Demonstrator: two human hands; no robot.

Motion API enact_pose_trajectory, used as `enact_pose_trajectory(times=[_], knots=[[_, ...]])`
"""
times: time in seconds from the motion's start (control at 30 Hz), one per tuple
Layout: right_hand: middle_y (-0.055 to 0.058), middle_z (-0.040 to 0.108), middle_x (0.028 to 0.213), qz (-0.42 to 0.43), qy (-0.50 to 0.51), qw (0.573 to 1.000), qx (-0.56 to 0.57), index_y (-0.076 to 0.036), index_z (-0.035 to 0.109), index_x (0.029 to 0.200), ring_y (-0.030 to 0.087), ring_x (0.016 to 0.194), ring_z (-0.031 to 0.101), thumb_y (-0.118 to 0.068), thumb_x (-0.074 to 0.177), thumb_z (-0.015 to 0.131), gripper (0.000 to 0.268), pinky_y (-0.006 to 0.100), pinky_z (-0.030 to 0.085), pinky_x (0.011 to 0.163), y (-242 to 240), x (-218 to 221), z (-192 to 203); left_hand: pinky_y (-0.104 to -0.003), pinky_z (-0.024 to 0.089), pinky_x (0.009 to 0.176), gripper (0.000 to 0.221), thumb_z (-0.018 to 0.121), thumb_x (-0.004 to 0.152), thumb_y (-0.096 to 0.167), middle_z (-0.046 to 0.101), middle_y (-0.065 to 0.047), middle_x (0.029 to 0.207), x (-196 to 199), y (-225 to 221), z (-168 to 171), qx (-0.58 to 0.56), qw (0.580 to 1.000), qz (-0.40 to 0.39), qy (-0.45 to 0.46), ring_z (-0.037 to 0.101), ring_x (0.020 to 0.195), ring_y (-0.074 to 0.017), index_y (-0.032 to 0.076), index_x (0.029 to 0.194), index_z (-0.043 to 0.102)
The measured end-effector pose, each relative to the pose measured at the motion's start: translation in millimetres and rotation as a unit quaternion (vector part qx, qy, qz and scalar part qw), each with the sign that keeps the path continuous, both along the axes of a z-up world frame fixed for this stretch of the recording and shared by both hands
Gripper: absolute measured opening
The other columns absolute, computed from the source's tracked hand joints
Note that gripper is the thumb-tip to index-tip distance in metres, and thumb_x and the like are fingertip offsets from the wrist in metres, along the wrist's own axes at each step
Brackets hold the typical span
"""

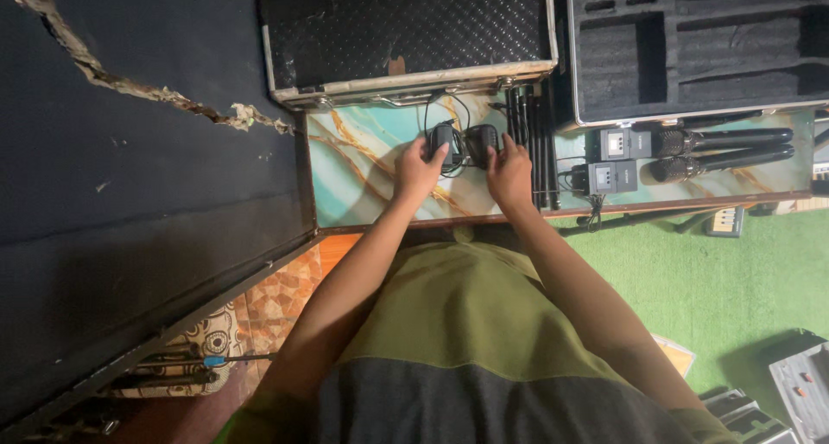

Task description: The person places a foam insert into a hard carrying case, arranges wireless microphone receivers and power adapters on a table, and picks up microphones and audio cables.

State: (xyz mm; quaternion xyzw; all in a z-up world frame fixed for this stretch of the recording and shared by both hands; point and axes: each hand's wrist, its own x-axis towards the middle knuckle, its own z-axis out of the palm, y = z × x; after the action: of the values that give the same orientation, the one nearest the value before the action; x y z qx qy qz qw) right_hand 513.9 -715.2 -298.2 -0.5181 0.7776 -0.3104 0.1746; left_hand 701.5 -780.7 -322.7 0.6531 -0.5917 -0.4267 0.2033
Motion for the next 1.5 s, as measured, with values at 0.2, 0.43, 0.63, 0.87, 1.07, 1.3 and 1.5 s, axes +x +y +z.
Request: enact_pose_trajectory(times=[0.2, 0.43, 0.63, 0.87, 1.07, 1.3, 1.5], knots=[[0.018, 0.067, 0.082, -0.009, -0.040, 0.999, -0.001, 0.001, 0.066, 0.125, 0.034, 0.076, 0.066, -0.011, 0.097, 0.070, 0.031, 0.045, 0.052, 0.072, -10.6, 1.3, -5.8, -0.048, 0.054, 0.086, 0.063, 0.081, 0.083, 0.048, 0.073, -0.021, 0.106, -1.6, -5.3, -6.6, -0.054, 0.998, 0.007, -0.009, 0.070, 0.099, -0.0400, 0.006, 0.126, 0.062], [0.020, 0.067, 0.085, -0.033, -0.092, 0.995, -0.016, -0.003, 0.067, 0.128, 0.033, 0.073, 0.068, -0.013, 0.096, 0.069, 0.033, 0.043, 0.055, 0.069, -34.4, -3.2, 5.6, -0.046, 0.054, 0.086, 0.059, 0.081, 0.085, 0.040, 0.073, -0.021, 0.108, -11.5, -25.3, -7.9, -0.076, 0.996, -0.003, 0.043, 0.070, 0.101, -0.0383, 0.003, 0.126, 0.059], [0.027, 0.070, 0.092, -0.027, 0.040, 0.987, 0.152, -0.013, 0.062, 0.136, 0.047, 0.084, 0.068, -0.028, 0.100, 0.068, 0.040, 0.056, 0.054, 0.072, -24.3, 0.2, 49.8, -0.043, 0.055, 0.091, 0.057, 0.079, 0.086, 0.040, 0.074, -0.021, 0.112, -10.9, -31.8, -9.0, -0.047, 0.997, -0.027, 0.057, 0.072, 0.107, -0.0360, 0.003, 0.125, 0.062], [0.030, 0.069, 0.093, -0.012, -0.019, 0.991, 0.130, -0.005, 0.054, 0.143, 0.049, 0.087, 0.068, -0.029, 0.097, 0.068, 0.054, 0.055, 0.054, 0.078, -14.8, 5.5, 35.9, -0.042, 0.055, 0.090, 0.060, 0.082, 0.085, 0.040, 0.074, -0.019, 0.112, -3.2, -29.5, -7.0, -0.062, 0.996, -0.032, 0.046, 0.072, 0.105, -0.0339, 0.007, 0.133, 0.063], [0.033, 0.064, 0.103, 0.008, -0.017, 0.996, 0.082, 0.001, 0.050, 0.142, 0.050, 0.093, 0.065, -0.025, 0.095, 0.070, 0.058, 0.053, 0.054, 0.083, -21.7, -1.0, 14.5, -0.040, 0.058, 0.081, 0.058, 0.075, 0.086, 0.041, 0.073, -0.013, 0.112, 2.3, -33.2, 31.7, 0.034, 0.995, -0.043, 0.088, 0.074, 0.086, -0.0274, 0.012, 0.135, 0.060], [0.028, 0.064, 0.116, 0.025, 0.010, 0.996, 0.087, -0.002, 0.051, 0.142, 0.047, 0.105, 0.063, -0.026, 0.095, 0.073, 0.058, 0.052, 0.052, 0.087, -19.9, -14.9, 80.9, -0.046, 0.047, 0.106, 0.049, 0.075, 0.096, 0.034, 0.066, -0.017, 0.131, 12.9, -33.5, 96.1, -0.207, 0.973, -0.104, 0.013, 0.059, 0.123, -0.0376, 0.008, 0.136, 0.061], [0.024, 0.063, 0.134, 0.086, -0.024, 0.992, -0.093, 0.001, 0.052, 0.144, 0.039, 0.123, 0.062, -0.018, 0.100, 0.072, 0.051, 0.044, 0.048, 0.107, -33.5, -32.7, 181.1, -0.047, 0.039, 0.121, 0.049, 0.071, 0.100, 0.029, 0.061, -0.018, 0.144, 22.8, -61.5, 197.6, -0.297, 0.931, -0.188, 0.098, 0.054, 0.138, -0.0381, 0.005, 0.141, 0.058]])
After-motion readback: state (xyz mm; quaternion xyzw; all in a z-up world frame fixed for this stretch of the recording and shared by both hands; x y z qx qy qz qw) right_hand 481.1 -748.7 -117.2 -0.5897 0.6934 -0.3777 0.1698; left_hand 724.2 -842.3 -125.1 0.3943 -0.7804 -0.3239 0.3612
